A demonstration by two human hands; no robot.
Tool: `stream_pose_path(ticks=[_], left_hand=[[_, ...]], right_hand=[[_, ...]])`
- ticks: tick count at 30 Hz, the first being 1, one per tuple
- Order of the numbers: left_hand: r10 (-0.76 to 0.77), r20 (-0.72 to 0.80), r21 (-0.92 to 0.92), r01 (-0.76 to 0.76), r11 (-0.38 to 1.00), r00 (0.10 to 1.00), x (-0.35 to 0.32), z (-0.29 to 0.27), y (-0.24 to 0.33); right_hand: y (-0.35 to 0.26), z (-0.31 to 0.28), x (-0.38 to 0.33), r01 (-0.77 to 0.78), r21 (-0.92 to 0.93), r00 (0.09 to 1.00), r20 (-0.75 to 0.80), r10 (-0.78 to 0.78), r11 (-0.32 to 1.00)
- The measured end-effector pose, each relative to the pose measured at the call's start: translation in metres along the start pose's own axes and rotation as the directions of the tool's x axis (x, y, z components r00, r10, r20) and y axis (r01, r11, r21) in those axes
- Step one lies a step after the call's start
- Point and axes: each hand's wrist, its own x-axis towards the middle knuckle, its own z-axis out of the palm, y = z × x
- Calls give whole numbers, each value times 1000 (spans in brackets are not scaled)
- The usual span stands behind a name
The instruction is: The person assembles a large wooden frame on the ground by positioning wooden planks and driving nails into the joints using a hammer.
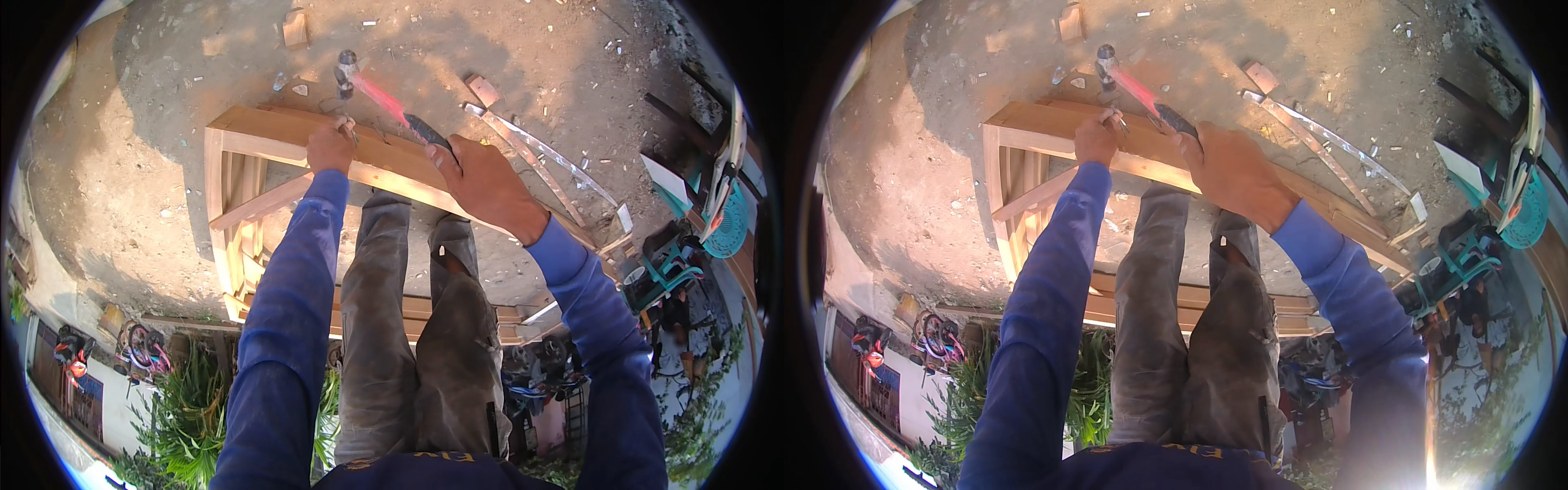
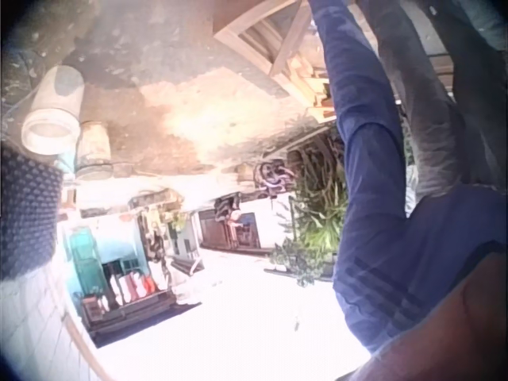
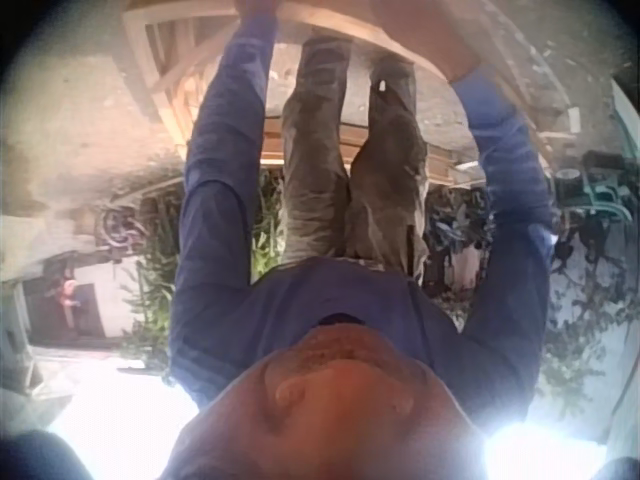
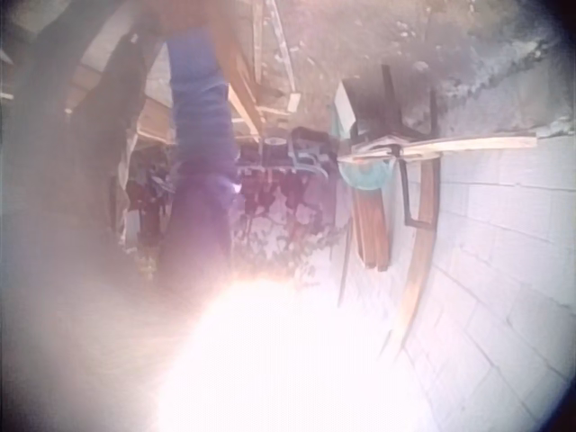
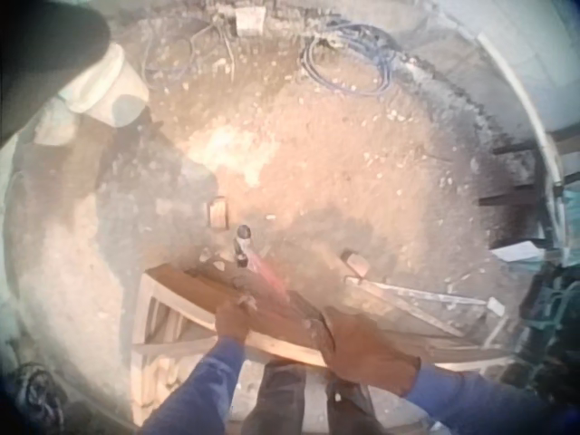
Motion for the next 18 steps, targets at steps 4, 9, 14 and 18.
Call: stream_pose_path(ticks=[4, 9, 14, 18], left_hand=[[-66, 29, 62, 64, 996, 997, 6, -7, -1], [-108, 110, -11, 110, 994, 988, 7, 3, 8], [-84, 13, -30, 84, 996, 996, 10, -25, -18], [-136, -277, -82, 118, 990, 951, 1, -104, -19]], right_hand=[[-38, -10, 4, 12, 207, 977, -210, 32, 978], [1, 6, 10, -80, -2, 996, 29, 80, 997], [-63, -42, 9, 95, 123, 987, -142, -77, 988], [-109, -83, 18, 386, 269, 808, -560, -183, 882]])
